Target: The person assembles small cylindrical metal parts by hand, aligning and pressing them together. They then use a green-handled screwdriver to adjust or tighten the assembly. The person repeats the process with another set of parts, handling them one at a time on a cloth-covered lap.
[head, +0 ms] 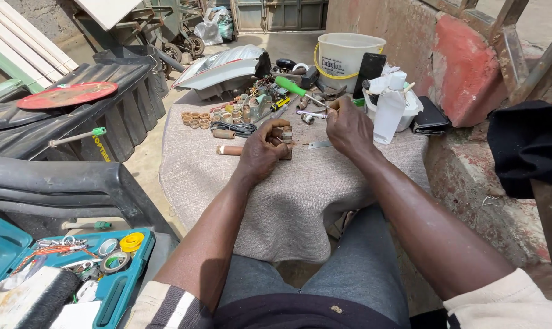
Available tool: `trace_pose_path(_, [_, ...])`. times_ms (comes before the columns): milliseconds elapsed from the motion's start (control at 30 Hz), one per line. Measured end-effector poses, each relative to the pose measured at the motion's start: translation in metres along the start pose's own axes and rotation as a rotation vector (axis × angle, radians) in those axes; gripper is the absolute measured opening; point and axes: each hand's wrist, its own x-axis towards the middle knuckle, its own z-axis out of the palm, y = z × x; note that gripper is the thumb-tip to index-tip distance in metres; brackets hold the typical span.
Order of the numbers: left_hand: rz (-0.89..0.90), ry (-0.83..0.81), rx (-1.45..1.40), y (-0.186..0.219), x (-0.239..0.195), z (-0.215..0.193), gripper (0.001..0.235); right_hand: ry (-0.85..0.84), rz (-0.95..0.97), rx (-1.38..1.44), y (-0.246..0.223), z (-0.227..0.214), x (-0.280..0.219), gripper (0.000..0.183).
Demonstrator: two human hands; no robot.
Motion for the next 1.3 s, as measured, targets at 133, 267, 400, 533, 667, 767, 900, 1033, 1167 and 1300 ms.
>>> trace_pose_path(133, [-0.005,-0.015,-0.017,0.016,-0.005,0.007,0.055,-0.001,0.127,0.216,-0.014,-0.033,-0.043,0.046])
trace_pose_path(267, [-0.04,-0.04,-0.089,0.004,-0.002,0.002,0.058,-0.093,0.16,0.441,0.001,-0.026,-0.058,0.044])
trace_pose_path(400, [0.01,0.009,-0.042,-0.014,0.009,-0.01,0.057,-0.092,0.068,0.452,-0.005,-0.036,-0.071,0.045])
trace_pose_path(533, [0.015,0.019,-0.003,-0.003,0.004,-0.003,0.058,-0.041,0.064,0.378,-0.005,-0.037,-0.068,0.051])
trace_pose_path(667, [-0.014,-0.028,-0.087,0.011,0.001,-0.001,0.051,0.021,0.102,0.596,-0.002,-0.022,-0.065,0.046])
trace_pose_path(767, [-0.021,-0.043,-0.064,-0.008,0.011,-0.006,0.054,0.072,0.098,0.747,-0.002,-0.012,-0.056,0.04])
trace_pose_path(900, [-0.019,-0.071,-0.023,-0.004,0.009,-0.007,0.061,0.113,0.042,0.755,-0.007,-0.015,-0.04,0.034])
trace_pose_path(1033, [-0.014,-0.043,0.025,0.023,-0.007,-0.003,0.062,0.113,0.175,0.997,-0.002,0.006,-0.03,0.034])
trace_pose_path(1167, [0.047,-0.034,0.142,0.017,0.0,-0.008,0.062,0.076,0.288,1.141,-0.003,0.025,-0.037,0.033])
trace_pose_path(1300, [0.046,-0.016,0.199,0.024,-0.019,0.011,0.048,0.064,0.244,1.16,-0.008,0.021,-0.047,0.036])
